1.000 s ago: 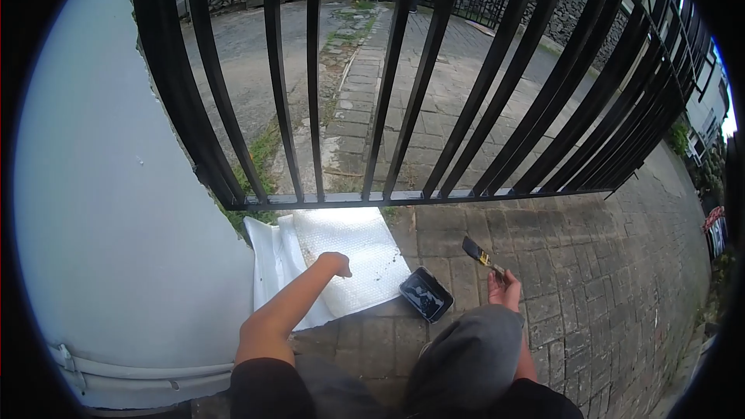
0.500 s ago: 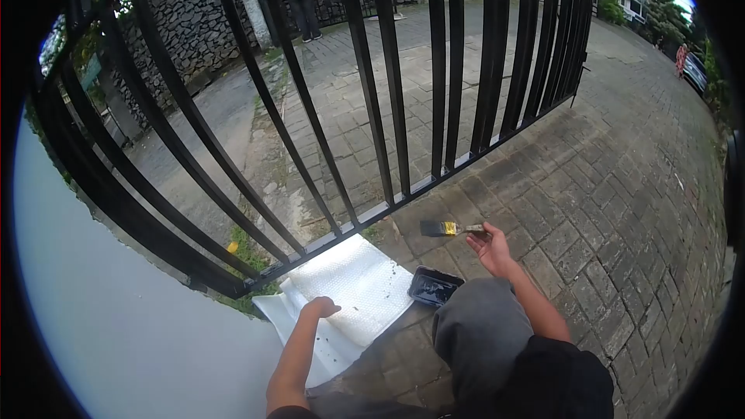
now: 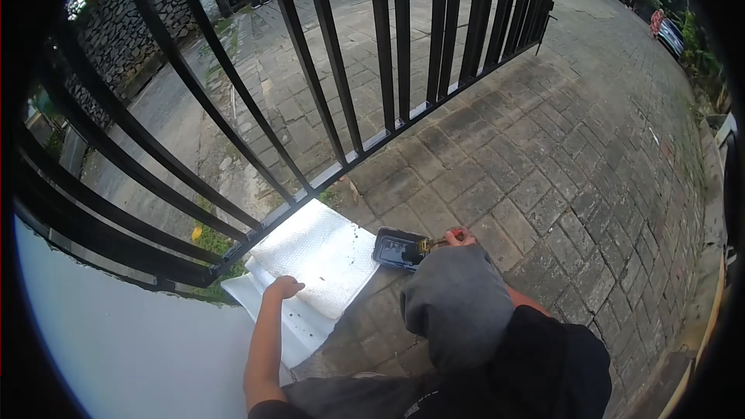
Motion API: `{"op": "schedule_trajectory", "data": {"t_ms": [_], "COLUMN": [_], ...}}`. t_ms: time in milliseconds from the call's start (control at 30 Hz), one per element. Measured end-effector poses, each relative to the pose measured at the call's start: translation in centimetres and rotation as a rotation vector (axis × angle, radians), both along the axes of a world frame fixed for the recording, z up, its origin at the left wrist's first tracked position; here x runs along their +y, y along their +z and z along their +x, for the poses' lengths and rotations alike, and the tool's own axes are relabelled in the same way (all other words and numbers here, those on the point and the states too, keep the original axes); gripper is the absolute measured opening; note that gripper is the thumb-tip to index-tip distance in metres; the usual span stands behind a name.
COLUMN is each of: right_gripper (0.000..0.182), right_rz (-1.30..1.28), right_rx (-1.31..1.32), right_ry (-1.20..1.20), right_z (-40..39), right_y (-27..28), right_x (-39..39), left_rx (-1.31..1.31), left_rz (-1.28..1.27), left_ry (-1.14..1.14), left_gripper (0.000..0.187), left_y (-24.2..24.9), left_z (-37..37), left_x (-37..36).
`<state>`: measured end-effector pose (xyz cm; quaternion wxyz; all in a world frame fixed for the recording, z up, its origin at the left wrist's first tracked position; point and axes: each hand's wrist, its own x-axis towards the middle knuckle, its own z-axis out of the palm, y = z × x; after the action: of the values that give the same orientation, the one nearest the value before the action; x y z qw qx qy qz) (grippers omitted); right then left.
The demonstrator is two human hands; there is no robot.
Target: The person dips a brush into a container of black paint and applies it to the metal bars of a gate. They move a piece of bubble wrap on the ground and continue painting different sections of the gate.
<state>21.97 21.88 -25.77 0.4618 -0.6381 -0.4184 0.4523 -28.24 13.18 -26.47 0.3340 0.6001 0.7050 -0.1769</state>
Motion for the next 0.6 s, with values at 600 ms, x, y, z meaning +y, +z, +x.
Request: {"op": "schedule_trajectory", "data": {"t_ms": [600], "right_gripper": [0.026], "right_rz": [0.228], "right_rx": [-1.280], "right_ry": [1.015], "right_z": [-6.7], "right_y": [26.6], "right_x": [-10.5], "left_rx": [-0.029], "left_rz": [0.014], "left_ry": [0.102], "left_gripper": [0.055], "left_y": [1.1], "left_z": [0.7], "left_x": [0.1]}}
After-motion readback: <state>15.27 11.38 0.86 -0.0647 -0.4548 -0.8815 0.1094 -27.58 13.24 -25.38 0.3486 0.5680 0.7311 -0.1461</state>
